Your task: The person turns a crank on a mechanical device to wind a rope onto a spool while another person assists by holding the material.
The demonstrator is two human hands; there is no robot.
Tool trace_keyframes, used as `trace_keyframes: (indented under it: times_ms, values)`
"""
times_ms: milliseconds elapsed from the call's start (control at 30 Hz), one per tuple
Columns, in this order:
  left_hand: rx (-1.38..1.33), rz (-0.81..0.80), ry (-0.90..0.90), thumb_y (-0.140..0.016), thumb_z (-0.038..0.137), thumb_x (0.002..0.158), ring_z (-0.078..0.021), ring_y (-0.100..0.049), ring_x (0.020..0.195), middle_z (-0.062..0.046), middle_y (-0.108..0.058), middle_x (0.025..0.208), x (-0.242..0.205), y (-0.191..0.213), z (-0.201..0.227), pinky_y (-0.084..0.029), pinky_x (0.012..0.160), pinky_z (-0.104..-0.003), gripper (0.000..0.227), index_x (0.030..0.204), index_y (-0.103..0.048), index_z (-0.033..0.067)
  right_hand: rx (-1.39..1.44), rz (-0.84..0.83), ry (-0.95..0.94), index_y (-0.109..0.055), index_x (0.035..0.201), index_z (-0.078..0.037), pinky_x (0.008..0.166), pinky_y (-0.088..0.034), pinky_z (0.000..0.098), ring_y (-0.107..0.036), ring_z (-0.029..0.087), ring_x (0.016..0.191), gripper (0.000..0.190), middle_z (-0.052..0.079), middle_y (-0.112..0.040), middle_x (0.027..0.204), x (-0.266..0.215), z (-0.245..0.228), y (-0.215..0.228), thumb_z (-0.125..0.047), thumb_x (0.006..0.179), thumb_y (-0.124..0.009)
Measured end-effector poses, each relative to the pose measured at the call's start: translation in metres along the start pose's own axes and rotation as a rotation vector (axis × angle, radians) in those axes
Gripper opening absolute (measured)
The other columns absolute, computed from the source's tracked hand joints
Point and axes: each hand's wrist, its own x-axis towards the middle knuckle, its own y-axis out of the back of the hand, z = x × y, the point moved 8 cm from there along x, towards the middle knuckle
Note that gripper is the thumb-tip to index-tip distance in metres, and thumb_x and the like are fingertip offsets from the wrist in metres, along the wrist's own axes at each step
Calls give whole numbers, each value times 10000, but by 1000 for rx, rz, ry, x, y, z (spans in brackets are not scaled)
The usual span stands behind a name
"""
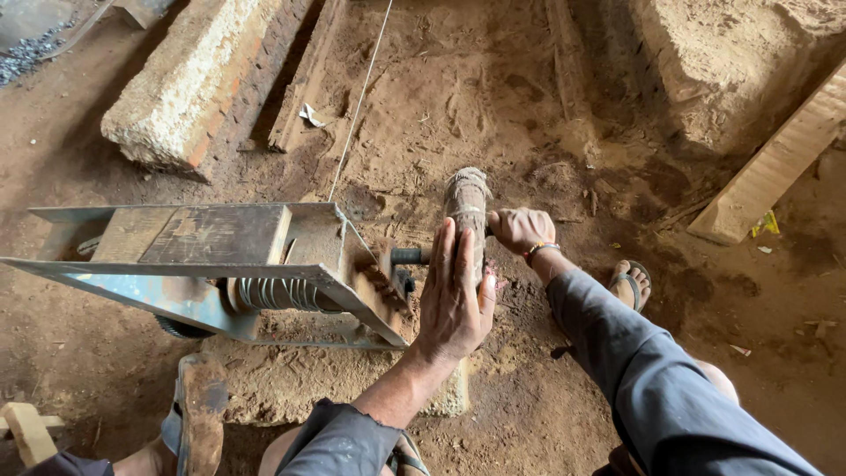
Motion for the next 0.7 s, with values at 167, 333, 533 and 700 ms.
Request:
trace_keyframes:
  times_ms: [167,333,533,700]
  values:
    - [-1,-2,8,-574,142,1029,-509,-279,1551,-380,-200,1641,-1,1,-1,-285,1315,-542,712,1595,-199,-71,10,-47,-9,-706,907,-240,633,-541,448,-721,292,761,437,83,-743,882,-12,-2,-9,-484,1041,-369]
    - [-4,-12,12,-574,134,1016,-507,-260,1554,-384,-183,1644,0,-1,-4,-263,1315,-538,725,1593,-190,-77,20,-73,-23,-715,943,-258,646,-550,446,-732,291,793,443,76,-757,923,-18,-1,-10,-485,1046,-348]
    - [-19,-26,48,-563,128,1005,-500,-252,1561,-376,-183,1650,-3,-4,-9,-255,1314,-539,727,1593,-188,-75,-7,-202,-75,-725,974,-267,656,-562,433,-747,277,808,474,64,-769,963,-32,-2,-22,-501,1064,-323]
    - [-8,-6,21,-496,149,1051,-512,-232,1566,-391,-158,1649,-5,-11,-13,-246,1316,-555,685,1607,-159,-68,-94,-244,-15,-696,968,-227,626,-563,414,-738,251,759,460,68,-776,880,-43,-6,-41,-433,1091,-304]
